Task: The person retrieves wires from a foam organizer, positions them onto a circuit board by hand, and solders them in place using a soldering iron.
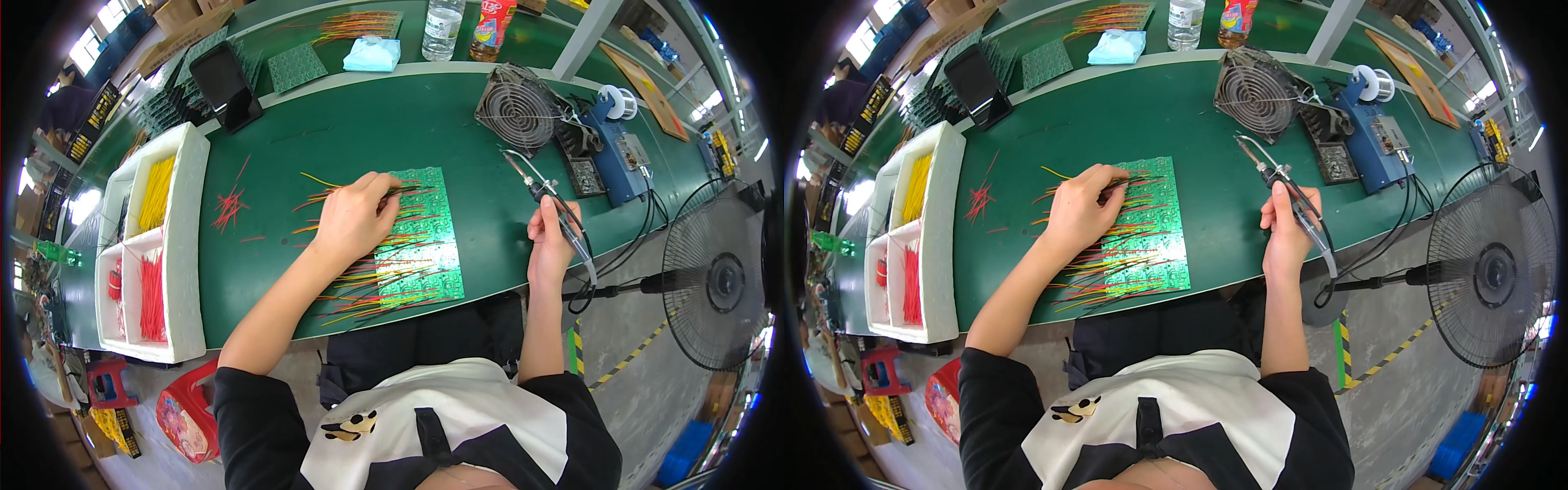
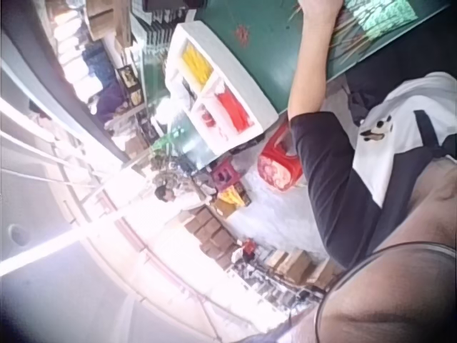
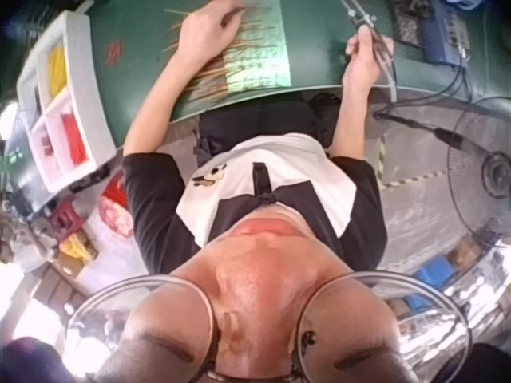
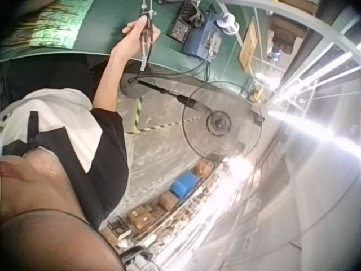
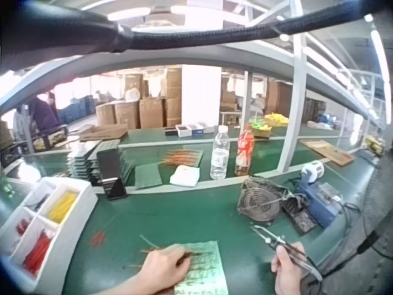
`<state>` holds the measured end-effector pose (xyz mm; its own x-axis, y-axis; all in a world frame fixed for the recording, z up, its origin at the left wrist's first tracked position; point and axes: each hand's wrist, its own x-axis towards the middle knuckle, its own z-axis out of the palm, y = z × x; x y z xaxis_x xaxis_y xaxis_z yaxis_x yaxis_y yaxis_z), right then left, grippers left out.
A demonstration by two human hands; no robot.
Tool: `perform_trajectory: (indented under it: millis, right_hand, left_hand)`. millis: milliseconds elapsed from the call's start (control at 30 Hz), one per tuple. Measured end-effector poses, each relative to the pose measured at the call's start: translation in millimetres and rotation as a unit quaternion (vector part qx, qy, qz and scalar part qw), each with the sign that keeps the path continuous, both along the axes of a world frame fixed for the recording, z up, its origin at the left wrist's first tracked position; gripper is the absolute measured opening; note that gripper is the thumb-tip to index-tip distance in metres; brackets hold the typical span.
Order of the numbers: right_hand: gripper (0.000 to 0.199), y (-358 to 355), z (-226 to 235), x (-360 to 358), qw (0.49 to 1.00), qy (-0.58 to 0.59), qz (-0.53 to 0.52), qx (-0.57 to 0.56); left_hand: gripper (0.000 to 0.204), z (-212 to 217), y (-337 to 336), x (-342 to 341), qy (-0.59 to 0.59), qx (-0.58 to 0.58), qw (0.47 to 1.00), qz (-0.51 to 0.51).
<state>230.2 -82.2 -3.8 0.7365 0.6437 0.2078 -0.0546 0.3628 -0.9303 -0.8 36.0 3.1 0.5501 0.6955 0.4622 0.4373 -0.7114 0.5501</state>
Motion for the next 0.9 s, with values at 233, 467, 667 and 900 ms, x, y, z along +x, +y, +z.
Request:
perform_trajectory:
  millis: [233, 467, 667, 900]
  right_hand:
    - [0.017, -10.8, -2.5, 3.2, 0.997, 0.062, -0.032, 0.037]
    - [0.019, -6.0, -4.8, -2.2, 0.997, 0.068, -0.018, 0.034]
    - [0.019, -8.7, -2.9, 2.9, 0.997, 0.053, -0.025, 0.042]
    - [0.019, -9.9, -4.1, 4.7, 0.997, 0.056, -0.010, 0.049]
  left_hand:
    - [0.008, 36.2, 9.0, -22.5, -0.108, -0.021, 0.989, 0.095]
    - [0.006, 47.7, -32.6, -15.5, -0.073, -0.045, 0.996, 0.019]
    - [0.014, 22.6, -61.0, 5.2, 0.107, 0.116, 0.970, -0.186]
    - [0.010, 10.3, -46.6, 7.3, 0.102, 0.130, 0.975, -0.152]
